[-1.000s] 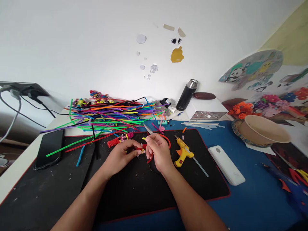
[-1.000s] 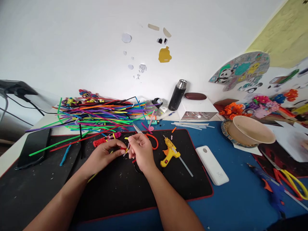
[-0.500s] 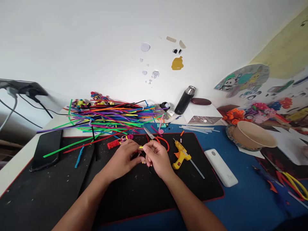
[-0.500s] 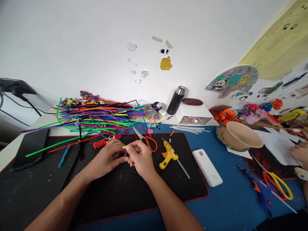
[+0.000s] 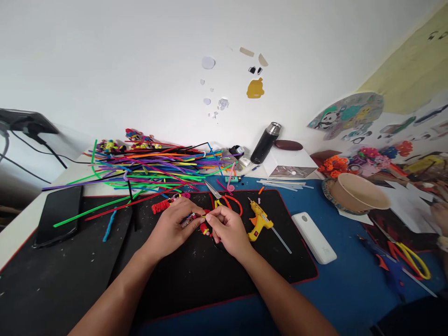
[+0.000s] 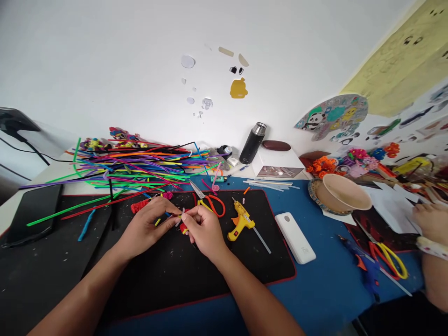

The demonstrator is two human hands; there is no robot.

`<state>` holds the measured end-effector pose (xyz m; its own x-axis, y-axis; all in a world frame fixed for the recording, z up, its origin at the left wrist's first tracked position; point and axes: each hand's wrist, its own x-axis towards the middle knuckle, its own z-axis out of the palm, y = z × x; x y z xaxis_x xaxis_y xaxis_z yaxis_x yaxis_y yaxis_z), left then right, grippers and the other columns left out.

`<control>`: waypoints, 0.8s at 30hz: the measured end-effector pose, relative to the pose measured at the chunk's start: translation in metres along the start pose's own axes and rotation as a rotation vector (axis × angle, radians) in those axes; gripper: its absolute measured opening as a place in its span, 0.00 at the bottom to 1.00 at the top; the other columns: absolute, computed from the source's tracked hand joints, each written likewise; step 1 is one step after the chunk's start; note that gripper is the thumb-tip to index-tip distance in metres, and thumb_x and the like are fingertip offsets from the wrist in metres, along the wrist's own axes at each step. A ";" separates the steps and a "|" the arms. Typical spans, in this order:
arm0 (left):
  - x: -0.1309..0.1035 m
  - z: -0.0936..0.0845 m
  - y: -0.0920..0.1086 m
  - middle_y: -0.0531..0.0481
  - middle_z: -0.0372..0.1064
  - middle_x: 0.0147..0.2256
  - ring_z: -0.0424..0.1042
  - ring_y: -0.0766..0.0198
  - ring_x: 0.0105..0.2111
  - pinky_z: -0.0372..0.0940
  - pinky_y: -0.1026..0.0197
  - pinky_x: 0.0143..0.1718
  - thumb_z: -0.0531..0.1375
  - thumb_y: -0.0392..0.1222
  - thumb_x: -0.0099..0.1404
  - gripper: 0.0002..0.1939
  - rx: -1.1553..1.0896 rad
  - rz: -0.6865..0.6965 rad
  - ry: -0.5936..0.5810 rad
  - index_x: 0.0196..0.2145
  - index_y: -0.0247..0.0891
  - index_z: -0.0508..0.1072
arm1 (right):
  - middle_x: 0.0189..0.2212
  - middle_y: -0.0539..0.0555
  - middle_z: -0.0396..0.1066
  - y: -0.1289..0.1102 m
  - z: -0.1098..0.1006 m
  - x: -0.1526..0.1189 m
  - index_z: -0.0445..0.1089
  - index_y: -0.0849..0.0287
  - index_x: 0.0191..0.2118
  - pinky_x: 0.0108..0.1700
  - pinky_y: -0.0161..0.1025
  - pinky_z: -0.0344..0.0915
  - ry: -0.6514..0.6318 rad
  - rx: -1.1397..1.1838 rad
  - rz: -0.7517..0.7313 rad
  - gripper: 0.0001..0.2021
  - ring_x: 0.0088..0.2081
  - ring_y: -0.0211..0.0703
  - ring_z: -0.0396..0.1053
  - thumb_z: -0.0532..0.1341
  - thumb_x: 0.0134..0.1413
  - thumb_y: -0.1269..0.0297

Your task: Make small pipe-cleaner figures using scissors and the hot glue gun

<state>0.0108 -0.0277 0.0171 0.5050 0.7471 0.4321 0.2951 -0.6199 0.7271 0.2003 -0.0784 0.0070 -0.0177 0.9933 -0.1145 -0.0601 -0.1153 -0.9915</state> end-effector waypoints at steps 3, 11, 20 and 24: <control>0.001 0.000 0.002 0.49 0.78 0.35 0.73 0.56 0.38 0.63 0.53 0.47 0.63 0.40 0.72 0.03 0.004 0.019 -0.015 0.39 0.44 0.79 | 0.14 0.40 0.61 0.002 0.001 0.000 0.69 0.57 0.33 0.20 0.31 0.53 -0.004 -0.009 -0.008 0.16 0.14 0.31 0.56 0.65 0.61 0.49; -0.001 0.002 -0.003 0.49 0.78 0.34 0.74 0.56 0.36 0.65 0.54 0.45 0.63 0.44 0.71 0.06 -0.011 -0.070 0.047 0.36 0.44 0.79 | 0.16 0.39 0.61 0.005 0.000 0.001 0.69 0.57 0.35 0.23 0.33 0.59 -0.016 -0.010 -0.010 0.15 0.15 0.32 0.58 0.65 0.62 0.49; -0.006 0.001 -0.016 0.49 0.80 0.38 0.75 0.54 0.38 0.67 0.56 0.41 0.64 0.54 0.69 0.12 -0.034 -0.407 0.286 0.36 0.44 0.78 | 0.26 0.47 0.71 -0.022 -0.050 0.009 0.76 0.53 0.43 0.31 0.36 0.60 0.093 -0.748 -0.128 0.08 0.27 0.41 0.69 0.63 0.66 0.56; -0.005 0.004 -0.014 0.49 0.81 0.36 0.76 0.54 0.37 0.68 0.56 0.41 0.64 0.56 0.68 0.14 -0.074 -0.388 0.279 0.36 0.44 0.78 | 0.35 0.51 0.78 -0.039 -0.061 0.015 0.75 0.53 0.51 0.37 0.39 0.61 0.055 -1.168 -0.095 0.11 0.36 0.46 0.75 0.64 0.67 0.58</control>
<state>0.0076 -0.0231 0.0025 0.1295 0.9619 0.2406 0.3555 -0.2716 0.8944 0.2635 -0.0586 0.0404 -0.0171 0.9998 -0.0109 0.8945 0.0104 -0.4470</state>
